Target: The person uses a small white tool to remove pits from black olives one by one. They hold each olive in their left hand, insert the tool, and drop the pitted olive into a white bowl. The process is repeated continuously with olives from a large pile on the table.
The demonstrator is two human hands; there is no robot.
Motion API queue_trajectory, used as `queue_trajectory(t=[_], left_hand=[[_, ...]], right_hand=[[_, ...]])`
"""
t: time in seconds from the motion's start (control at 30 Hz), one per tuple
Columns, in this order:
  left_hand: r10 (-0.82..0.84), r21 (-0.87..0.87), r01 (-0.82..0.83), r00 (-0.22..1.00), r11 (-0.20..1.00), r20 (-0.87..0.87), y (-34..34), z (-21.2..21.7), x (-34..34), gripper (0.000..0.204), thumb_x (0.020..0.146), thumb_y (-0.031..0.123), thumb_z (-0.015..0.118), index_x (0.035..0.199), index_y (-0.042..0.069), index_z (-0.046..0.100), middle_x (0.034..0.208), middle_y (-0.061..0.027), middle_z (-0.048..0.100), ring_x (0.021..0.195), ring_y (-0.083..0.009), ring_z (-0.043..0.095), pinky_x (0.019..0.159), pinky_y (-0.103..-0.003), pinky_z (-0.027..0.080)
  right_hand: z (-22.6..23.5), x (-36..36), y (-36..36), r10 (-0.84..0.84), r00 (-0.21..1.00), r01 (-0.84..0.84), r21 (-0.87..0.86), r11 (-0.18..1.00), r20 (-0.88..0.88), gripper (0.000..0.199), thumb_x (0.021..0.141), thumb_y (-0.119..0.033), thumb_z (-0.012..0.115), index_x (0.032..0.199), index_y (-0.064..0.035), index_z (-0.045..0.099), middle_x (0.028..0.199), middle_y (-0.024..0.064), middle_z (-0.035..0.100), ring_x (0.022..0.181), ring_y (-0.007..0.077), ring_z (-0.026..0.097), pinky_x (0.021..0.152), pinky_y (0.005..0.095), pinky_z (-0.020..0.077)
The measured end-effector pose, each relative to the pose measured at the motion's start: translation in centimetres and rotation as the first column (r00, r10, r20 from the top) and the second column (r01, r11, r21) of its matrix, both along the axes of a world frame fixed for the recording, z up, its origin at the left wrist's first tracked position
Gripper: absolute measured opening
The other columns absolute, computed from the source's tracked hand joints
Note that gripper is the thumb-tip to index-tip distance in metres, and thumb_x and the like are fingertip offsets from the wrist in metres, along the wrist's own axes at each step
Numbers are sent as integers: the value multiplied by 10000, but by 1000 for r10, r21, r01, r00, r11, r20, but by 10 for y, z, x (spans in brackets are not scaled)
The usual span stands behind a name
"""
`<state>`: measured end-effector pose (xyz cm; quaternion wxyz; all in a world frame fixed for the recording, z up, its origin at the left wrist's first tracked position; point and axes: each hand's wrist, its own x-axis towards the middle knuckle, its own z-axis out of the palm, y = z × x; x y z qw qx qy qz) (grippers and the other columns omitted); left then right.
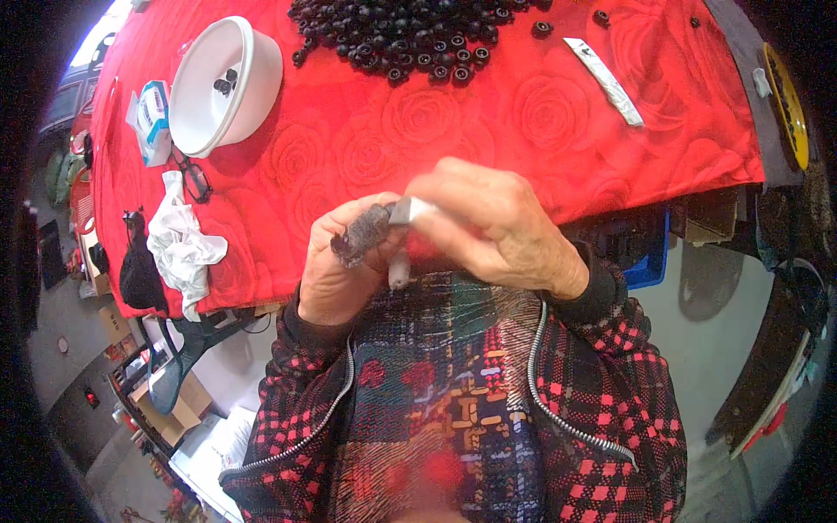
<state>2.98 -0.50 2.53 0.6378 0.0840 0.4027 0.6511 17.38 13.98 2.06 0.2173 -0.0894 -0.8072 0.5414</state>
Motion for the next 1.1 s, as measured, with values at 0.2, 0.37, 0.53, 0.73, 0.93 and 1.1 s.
queue_trajectory(t=[0.2,0.37,0.53,0.73,0.93,1.1], left_hand=[[105,-50,-110,991,993,-83,7,-6,-4,327,899,207,629,1114,-38,600,811,-26,586,647,-118,560,511,-278,493],[23,-35,-25,998,999,-65,3,-5,-4,330,901,185,624,1137,-45,594,873,-58,622,688,-126,586,507,-289,506],[22,-13,-23,1000,1000,-13,1,-4,-1,305,921,160,596,1146,-45,592,903,-80,642,707,-136,611,521,-286,520],[30,-24,-31,999,999,-45,1,-2,3,278,952,181,564,1131,-28,604,837,-62,627,663,-128,604,529,-268,517],[14,-41,-18,997,999,-81,1,-2,2,281,950,188,568,1126,-28,607,835,-52,616,660,-118,590,527,-267,513],[6,-23,-7,999,1000,-48,2,-1,2,287,954,199,564,1127,-27,606,835,-46,614,672,-111,588,529,-264,512]], right_hand=[[7,6,-2,97,995,-99,-71,993,-38,180,827,-46,633,995,6,596,757,131,537,651,284,558,569,370,441],[3,-4,1,-138,990,137,26,990,15,189,829,-18,610,1014,18,604,776,137,556,655,277,562,583,355,441],[4,-4,1,-83,995,84,-20,996,56,200,828,-41,610,1020,14,599,778,135,550,671,283,567,582,353,443],[-1,-2,0,-61,998,61,-6,998,-5,207,854,-82,602,1029,29,599,771,62,496,619,138,452,551,272,356],[3,-1,-1,-33,999,33,0,999,13,205,827,-52,612,1019,18,597,778,138,547,670,286,568,582,356,447],[1,-1,1,-80,997,81,-23,996,21,209,828,-60,616,1021,19,598,787,135,551,677,279,569,589,350,448]])
